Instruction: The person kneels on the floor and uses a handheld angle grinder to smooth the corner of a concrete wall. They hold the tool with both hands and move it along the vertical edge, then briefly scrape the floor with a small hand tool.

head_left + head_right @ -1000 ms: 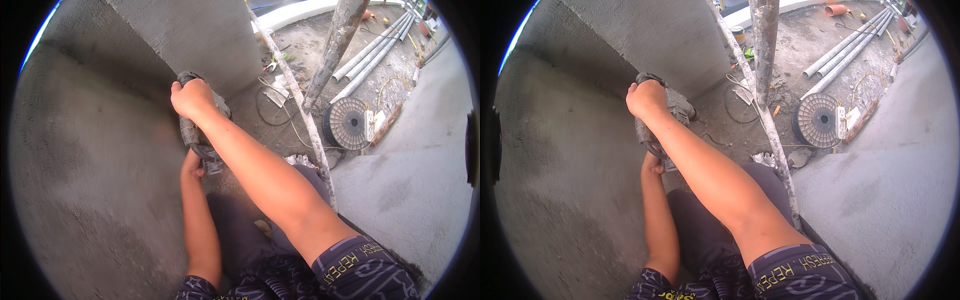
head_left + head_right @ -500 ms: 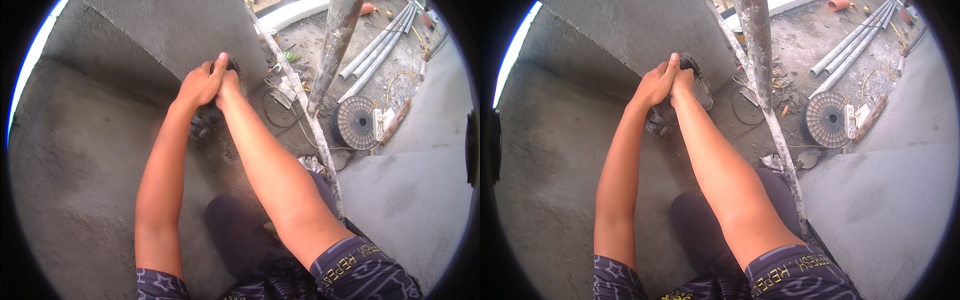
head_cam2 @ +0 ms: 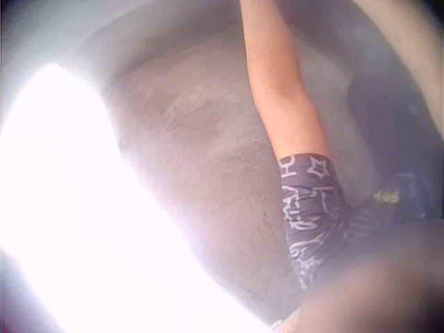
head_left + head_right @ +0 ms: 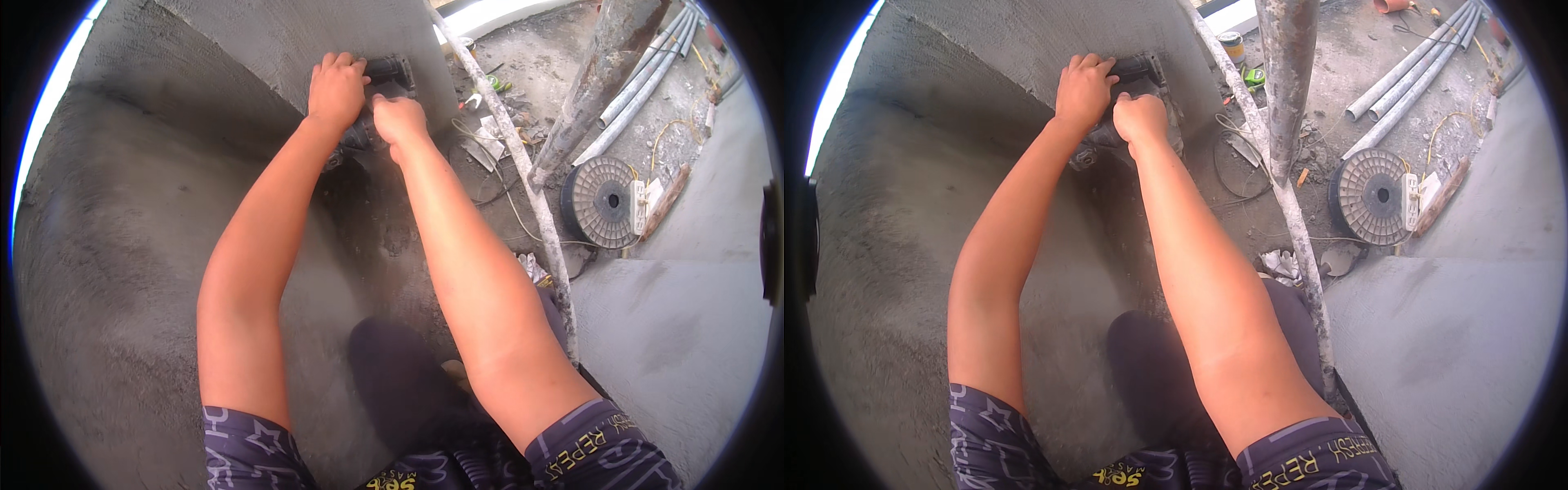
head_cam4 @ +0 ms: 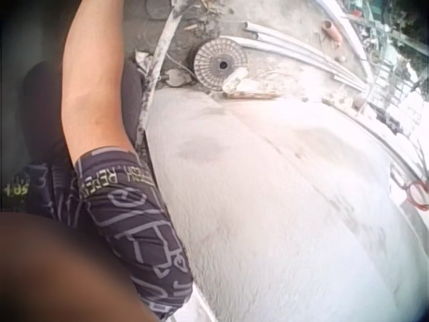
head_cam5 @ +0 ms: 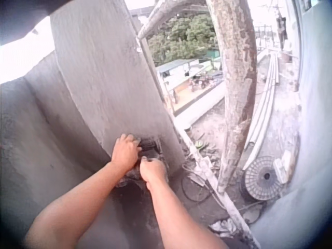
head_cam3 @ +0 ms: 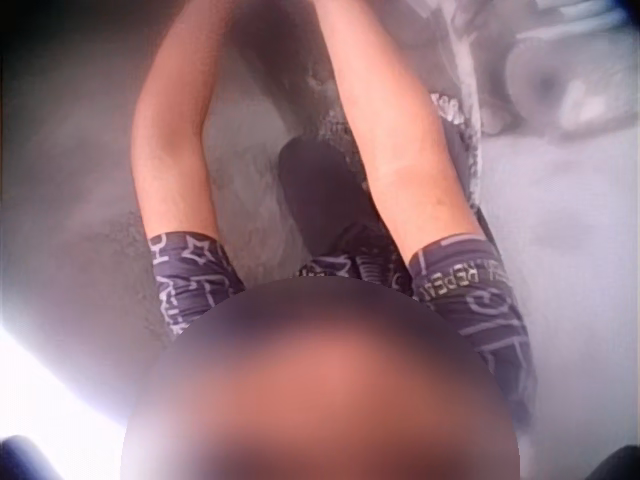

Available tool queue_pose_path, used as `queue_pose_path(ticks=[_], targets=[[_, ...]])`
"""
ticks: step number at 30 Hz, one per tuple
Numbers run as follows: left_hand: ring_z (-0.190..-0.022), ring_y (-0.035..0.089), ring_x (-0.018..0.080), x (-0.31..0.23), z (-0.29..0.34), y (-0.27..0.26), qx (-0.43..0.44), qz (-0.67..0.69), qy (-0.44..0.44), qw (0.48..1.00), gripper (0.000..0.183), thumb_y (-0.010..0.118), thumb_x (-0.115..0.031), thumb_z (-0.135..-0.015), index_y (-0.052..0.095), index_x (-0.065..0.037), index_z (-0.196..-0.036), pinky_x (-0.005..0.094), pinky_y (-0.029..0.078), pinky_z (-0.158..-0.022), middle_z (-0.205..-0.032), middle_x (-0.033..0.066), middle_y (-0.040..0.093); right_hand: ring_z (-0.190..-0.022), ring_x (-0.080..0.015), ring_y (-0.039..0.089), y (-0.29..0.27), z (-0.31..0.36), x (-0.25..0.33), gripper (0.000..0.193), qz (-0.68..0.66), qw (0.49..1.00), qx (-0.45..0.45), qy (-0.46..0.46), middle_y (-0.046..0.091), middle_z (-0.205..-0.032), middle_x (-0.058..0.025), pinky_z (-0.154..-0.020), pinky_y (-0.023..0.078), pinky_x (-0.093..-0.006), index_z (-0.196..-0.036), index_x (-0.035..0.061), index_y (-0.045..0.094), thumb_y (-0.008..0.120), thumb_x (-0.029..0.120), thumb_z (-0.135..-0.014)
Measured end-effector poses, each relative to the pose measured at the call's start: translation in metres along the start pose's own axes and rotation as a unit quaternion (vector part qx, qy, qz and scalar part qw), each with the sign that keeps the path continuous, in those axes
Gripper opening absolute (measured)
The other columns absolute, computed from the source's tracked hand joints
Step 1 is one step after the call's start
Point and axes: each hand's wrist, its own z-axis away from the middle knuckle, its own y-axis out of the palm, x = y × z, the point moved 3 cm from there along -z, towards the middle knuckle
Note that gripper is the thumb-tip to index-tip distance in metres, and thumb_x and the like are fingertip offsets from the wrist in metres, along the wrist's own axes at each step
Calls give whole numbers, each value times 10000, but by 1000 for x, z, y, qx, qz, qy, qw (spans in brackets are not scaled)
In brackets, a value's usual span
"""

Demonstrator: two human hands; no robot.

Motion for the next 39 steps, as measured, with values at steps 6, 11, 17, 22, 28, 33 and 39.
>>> queue_pose_path(ticks=[6, 11, 17, 22, 28, 33, 39], targets=[[-1180, 635, 320, 19, -3, -2, 73, -52, 19, 996, 249, 663, -225, -973, 749, -107, -1175, 468, 554, -951, -1176, 118, 697, -796, -239, 650, 2, -1, -1, 363, -19, 998, 15, 62, 707, -871, -161, -775, 504, -419, -933, -79, 730, 658, 275, -971], [-1119, 674, 336, 30, -9, -7, 96, -32, 2, 995, 323, 725, -245, -926, 759, -143, -1231, 461, 549, -968, -1155, 119, 730, -970, -360, 739, 0, 11, 7, 448, 15, 998, 38, 57, 729, -1082, -281, -772, 569, -438, -1094, -135, 694, 649, 294, -975], [-1057, 703, 351, 35, -15, -15, 140, -19, -19, 990, 295, 743, -228, -903, 783, -153, -1186, 450, 566, -944, -1150, 126, 748, -906, -270, 682, -4, 11, 12, 402, -20, 997, 12, 79, 732, -995, -187, -847, 512, -407, -1042, -99, 724, 684, 291, -956], [-1192, 638, 351, 26, 6, -8, 58, -25, 44, 997, 420, 727, -215, -920, 694, -87, -1319, 434, 526, -1029, -1280, 144, 695, -946, -274, 686, -3, 6, 6, 399, -12, 997, 5, 77, 738, -1025, -203, -863, 508, -406, -1046, -109, 722, 670, 276, -957], [-1261, 584, 359, 20, 14, -4, 68, -22, 69, 995, 471, 696, -203, -944, 624, -57, -1386, 435, 495, -1079, -1348, 148, 649, -1000, -304, 701, -8, 10, 12, 387, 5, 1000, -25, 8, 743, -1092, -228, -884, 509, -415, -1059, -117, 720, 641, 236, -921], [-1258, 587, 364, 20, 9, -10, 94, -17, 27, 995, 447, 687, -212, -954, 624, -89, -1378, 442, 509, -1064, -1334, 138, 652, -987, -298, 702, -11, 14, 11, 367, -2, 999, -12, 38, 744, -1029, -220, -878, 512, -416, -1043, -89, 733, 648, 245, -918], [-1294, 560, 348, 23, 21, -12, 97, -26, 21, 995, 461, 666, -250, -976, 581, -106, -1406, 463, 501, -1066, -1335, 126, 634, -1009, -327, 716, -3, 11, -8, 363, 43, 998, -38, 17, 749, -1018, -236, -895, 520, -413, -1017, -77, 750, 651, 259, -923]])
